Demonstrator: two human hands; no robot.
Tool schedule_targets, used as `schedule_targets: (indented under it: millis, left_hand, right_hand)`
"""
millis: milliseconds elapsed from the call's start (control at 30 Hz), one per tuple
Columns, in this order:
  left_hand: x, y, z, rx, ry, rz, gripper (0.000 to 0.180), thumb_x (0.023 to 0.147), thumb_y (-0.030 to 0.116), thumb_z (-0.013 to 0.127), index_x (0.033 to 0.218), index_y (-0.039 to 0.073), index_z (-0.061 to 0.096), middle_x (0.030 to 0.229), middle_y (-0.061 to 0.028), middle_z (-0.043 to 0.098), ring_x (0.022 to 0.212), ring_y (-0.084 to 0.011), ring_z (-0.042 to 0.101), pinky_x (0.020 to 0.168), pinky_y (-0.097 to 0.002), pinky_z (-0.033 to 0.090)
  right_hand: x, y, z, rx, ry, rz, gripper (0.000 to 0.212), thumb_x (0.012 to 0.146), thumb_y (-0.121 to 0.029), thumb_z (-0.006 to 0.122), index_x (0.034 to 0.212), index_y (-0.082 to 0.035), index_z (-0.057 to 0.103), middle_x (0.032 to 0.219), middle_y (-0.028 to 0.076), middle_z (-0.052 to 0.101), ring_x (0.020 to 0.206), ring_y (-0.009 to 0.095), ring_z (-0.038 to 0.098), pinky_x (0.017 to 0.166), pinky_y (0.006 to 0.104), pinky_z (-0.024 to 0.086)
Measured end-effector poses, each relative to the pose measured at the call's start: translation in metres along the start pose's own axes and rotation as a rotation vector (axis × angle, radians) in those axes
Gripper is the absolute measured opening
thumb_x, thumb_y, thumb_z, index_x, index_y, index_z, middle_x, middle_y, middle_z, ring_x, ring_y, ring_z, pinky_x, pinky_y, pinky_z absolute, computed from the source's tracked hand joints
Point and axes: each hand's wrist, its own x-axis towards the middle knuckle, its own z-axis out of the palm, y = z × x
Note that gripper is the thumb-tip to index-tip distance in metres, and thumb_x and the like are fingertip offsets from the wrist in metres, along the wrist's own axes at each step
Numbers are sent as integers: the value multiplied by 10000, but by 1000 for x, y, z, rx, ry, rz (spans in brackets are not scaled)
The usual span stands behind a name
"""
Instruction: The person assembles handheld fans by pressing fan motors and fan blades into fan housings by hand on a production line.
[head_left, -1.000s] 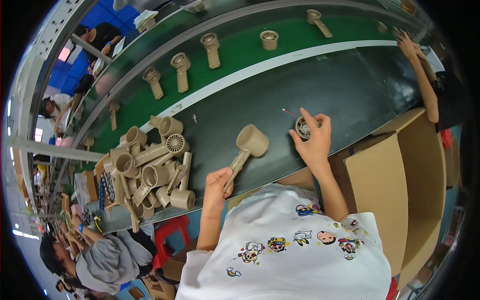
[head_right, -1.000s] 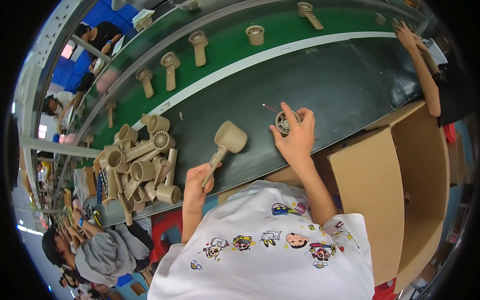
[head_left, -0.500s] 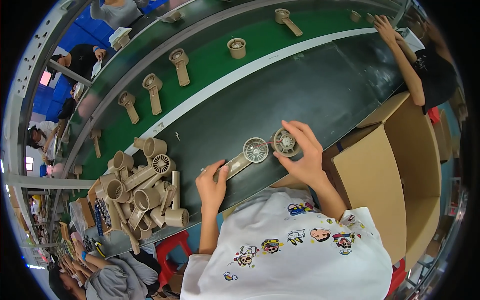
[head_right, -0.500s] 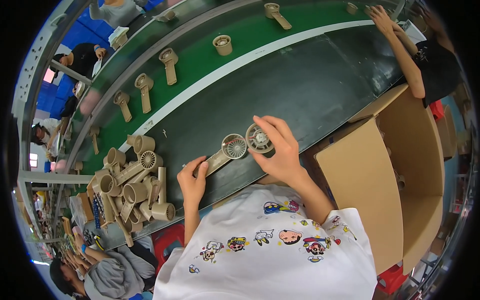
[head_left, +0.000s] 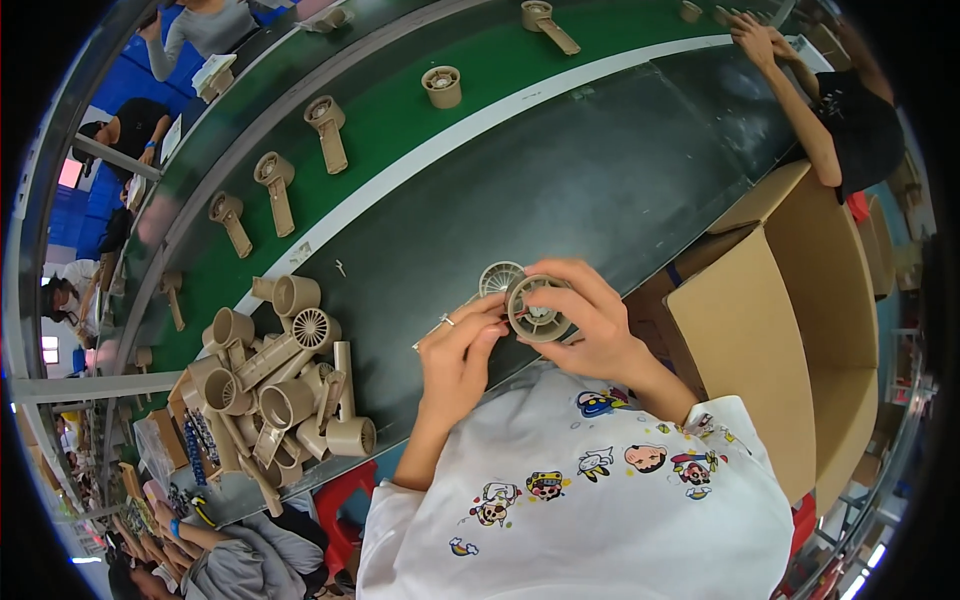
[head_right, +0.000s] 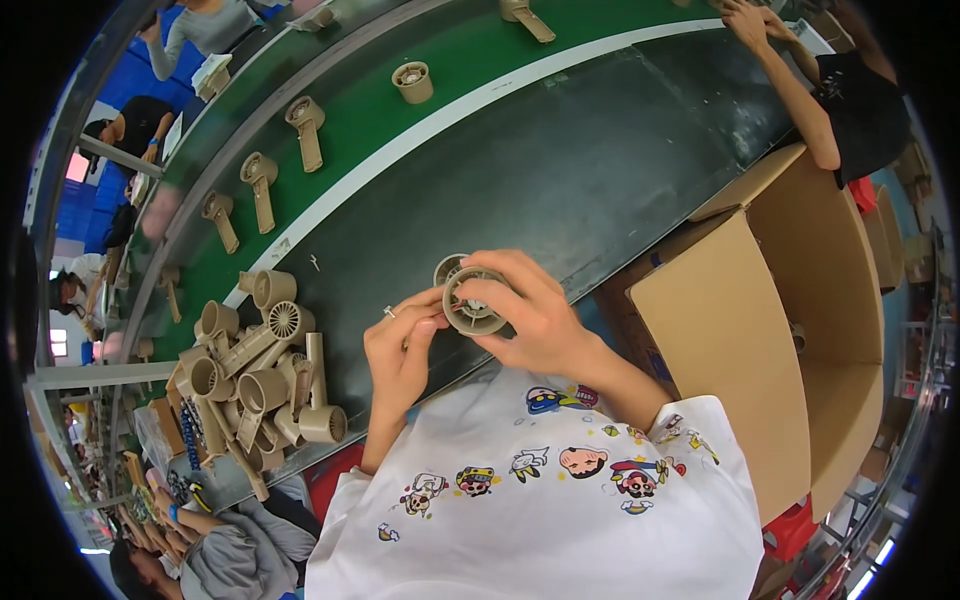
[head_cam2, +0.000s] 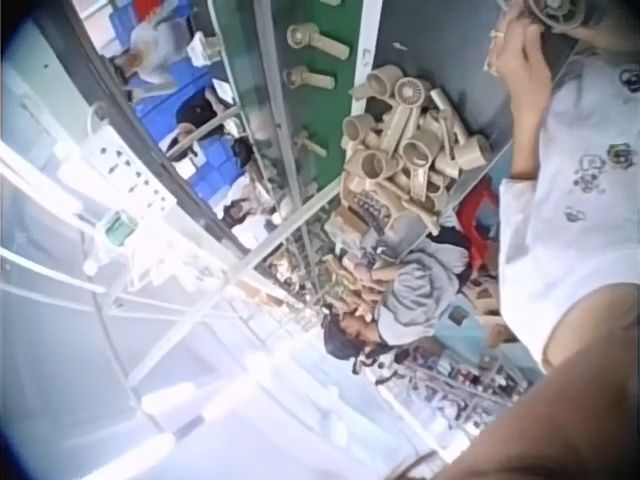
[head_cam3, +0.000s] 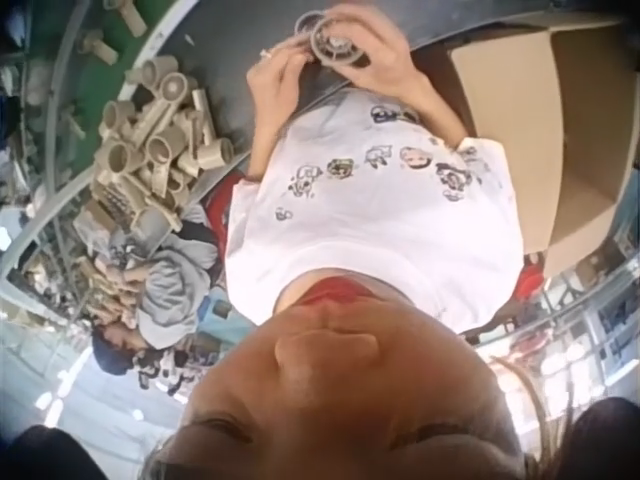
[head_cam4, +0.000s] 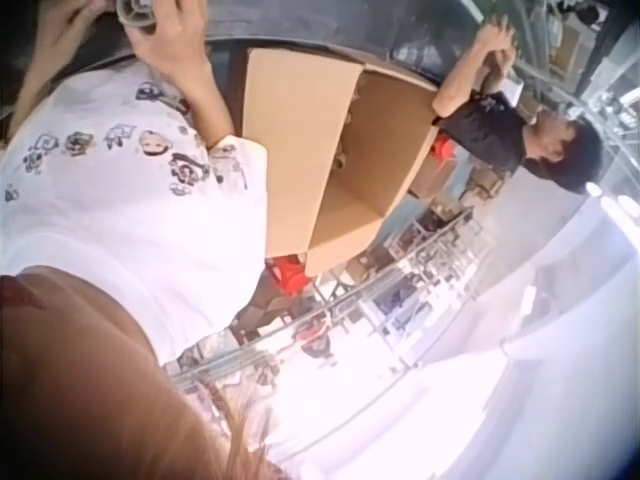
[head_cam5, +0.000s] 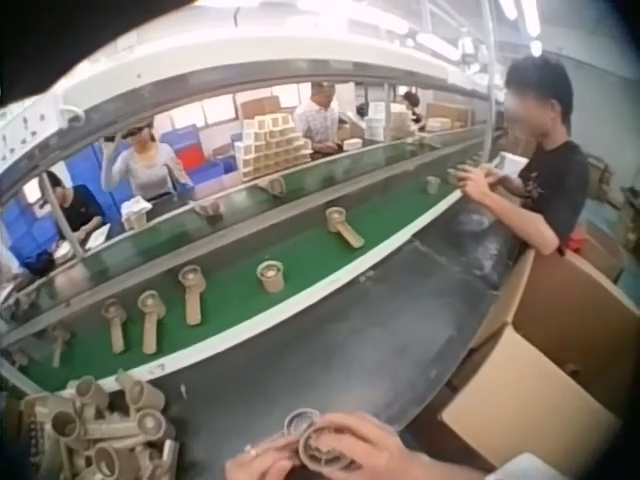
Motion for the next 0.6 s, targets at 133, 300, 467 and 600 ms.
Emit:
schedule_targets:
  millis: [133,300,467,600]
  left_hand:
    - [-8,-5,-3,-491,6,-232,226,927,120,566,873,-81,653,1095,-209,662,873,-240,673,840,-331,515]
    - [-13,-1,-13,-724,37,-385,315,932,184,577,810,-98,645,1054,-236,664,888,-259,671,841,-345,519]
    - [-13,8,-19,-757,45,-389,329,924,195,583,785,-94,656,955,-214,680,869,-274,677,808,-357,533]
    - [-14,6,-16,-838,24,-399,326,920,194,585,794,-95,666,904,-198,685,851,-275,681,787,-356,539]
  right_hand:
    - [-5,-2,5,10,-7,3,425,594,-18,794,982,-63,626,1138,155,576,954,333,612,792,378,520]
    - [-4,-7,9,73,10,28,434,582,-40,814,989,-70,665,1149,159,578,951,327,620,786,368,530]
    - [-1,-6,10,142,27,-23,427,569,-26,817,975,-83,700,1150,171,587,942,322,627,779,359,531]
    - [-4,0,6,278,36,-48,429,560,-42,844,963,-75,701,1144,234,592,933,311,625,767,354,517]
